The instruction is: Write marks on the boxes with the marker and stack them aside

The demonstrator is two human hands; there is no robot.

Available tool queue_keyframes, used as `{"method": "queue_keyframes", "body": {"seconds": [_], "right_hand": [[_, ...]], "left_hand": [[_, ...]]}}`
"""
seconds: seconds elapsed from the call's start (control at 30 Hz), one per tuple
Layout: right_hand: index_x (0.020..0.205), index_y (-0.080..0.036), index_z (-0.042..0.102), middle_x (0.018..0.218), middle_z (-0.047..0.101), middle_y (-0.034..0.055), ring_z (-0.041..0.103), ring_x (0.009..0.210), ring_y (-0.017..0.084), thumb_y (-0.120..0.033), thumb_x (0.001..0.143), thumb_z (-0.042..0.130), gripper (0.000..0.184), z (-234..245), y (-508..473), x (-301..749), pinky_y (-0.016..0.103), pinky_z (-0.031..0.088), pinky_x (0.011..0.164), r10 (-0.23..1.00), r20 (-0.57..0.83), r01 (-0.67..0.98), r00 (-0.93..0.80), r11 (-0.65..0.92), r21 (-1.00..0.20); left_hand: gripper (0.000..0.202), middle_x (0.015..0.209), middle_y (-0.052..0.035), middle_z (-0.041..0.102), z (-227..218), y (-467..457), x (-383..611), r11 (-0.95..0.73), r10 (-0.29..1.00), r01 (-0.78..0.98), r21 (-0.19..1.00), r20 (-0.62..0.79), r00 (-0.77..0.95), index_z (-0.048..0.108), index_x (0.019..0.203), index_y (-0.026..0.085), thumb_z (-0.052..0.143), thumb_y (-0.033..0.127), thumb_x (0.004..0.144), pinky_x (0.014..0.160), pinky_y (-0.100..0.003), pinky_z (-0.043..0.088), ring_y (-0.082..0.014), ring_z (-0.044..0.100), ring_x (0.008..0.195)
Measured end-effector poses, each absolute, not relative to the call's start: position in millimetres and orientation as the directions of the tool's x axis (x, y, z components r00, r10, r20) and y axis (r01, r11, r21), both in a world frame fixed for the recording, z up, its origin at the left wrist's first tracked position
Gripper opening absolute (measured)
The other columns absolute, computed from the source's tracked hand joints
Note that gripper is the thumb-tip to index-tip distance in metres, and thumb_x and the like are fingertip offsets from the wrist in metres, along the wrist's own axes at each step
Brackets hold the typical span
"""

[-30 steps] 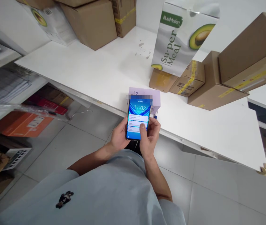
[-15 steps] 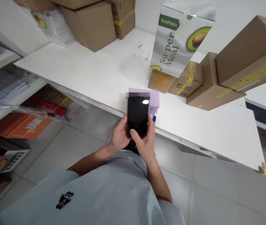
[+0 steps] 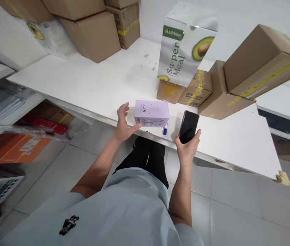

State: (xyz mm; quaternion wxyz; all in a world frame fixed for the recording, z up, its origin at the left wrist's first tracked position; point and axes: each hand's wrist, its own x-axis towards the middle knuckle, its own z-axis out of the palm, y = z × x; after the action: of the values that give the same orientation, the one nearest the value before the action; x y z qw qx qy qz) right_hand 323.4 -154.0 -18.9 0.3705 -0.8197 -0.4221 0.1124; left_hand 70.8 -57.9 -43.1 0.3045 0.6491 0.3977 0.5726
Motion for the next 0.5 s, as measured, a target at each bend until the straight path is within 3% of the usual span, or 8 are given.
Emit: {"method": "queue_keyframes", "body": {"seconds": [0.07,0.17,0.27,0.4,0.5], "right_hand": [[0.160,-0.014,0.018,0.141,0.051,0.0236,0.052,0.129,0.041,-0.046,0.067,0.073,0.113,-23.2,-139.7,337.2,0.057,0.044,0.106,0.733,0.076,0.601,0.676,-0.488,-0.633],[0.160,-0.011,0.021,0.136,0.055,0.0262,0.052,0.126,0.045,-0.042,0.067,0.071,0.110,-29.5,-120.2,343.3,0.059,0.042,0.105,0.743,0.027,0.639,0.669,-0.556,-0.531],[0.158,-0.003,0.024,0.132,0.057,0.0293,0.051,0.124,0.045,-0.041,0.070,0.070,0.107,-36.4,-107.5,340.6,0.060,0.037,0.109,0.790,0.037,0.727,0.612,-0.544,-0.420],[0.155,0.001,0.030,0.136,0.056,0.0323,0.048,0.129,0.047,-0.040,0.074,0.069,0.099,-41.1,-103.2,337.4,0.063,0.032,0.112,0.808,0.013,0.747,0.589,-0.538,-0.391],[0.153,-0.007,0.036,0.148,0.049,0.0298,0.040,0.139,0.047,-0.048,0.073,0.074,0.098,-33.2,-109.5,336.5,0.065,0.031,0.114,0.831,0.007,0.701,0.556,-0.464,-0.541]], "left_hand": [[0.106,0.161,-0.0168,0.026,-60.0,-32.1,62.3,-0.464,0.885,0.191,0.865,0.444,0.141,0.023,0.157,0.033,0.082,0.058,0.073,0.122,-0.062,0.027,-0.0385,0.027,0.151],[0.127,0.167,-0.0183,0.016,-77.2,-2.5,58.9,-0.368,0.900,0.127,0.921,0.318,0.298,0.009,0.161,0.034,0.085,0.063,0.064,0.124,-0.063,0.022,-0.0411,0.022,0.154],[0.139,0.166,-0.0187,0.020,-82.4,13.9,61.7,-0.264,0.884,0.015,0.964,0.236,0.404,0.002,0.162,0.033,0.089,0.062,0.059,0.124,-0.062,0.021,-0.0404,0.024,0.155],[0.139,0.160,-0.0223,0.035,-76.3,17.2,66.2,-0.194,0.875,-0.086,0.977,0.212,0.435,0.008,0.163,0.025,0.092,0.056,0.056,0.124,-0.057,0.027,-0.0375,0.034,0.151],[0.135,0.157,-0.0249,0.040,-67.2,10.5,61.6,-0.122,0.907,-0.159,0.980,0.175,0.384,0.018,0.161,0.019,0.094,0.051,0.054,0.120,-0.054,0.037,-0.0379,0.043,0.145]]}}
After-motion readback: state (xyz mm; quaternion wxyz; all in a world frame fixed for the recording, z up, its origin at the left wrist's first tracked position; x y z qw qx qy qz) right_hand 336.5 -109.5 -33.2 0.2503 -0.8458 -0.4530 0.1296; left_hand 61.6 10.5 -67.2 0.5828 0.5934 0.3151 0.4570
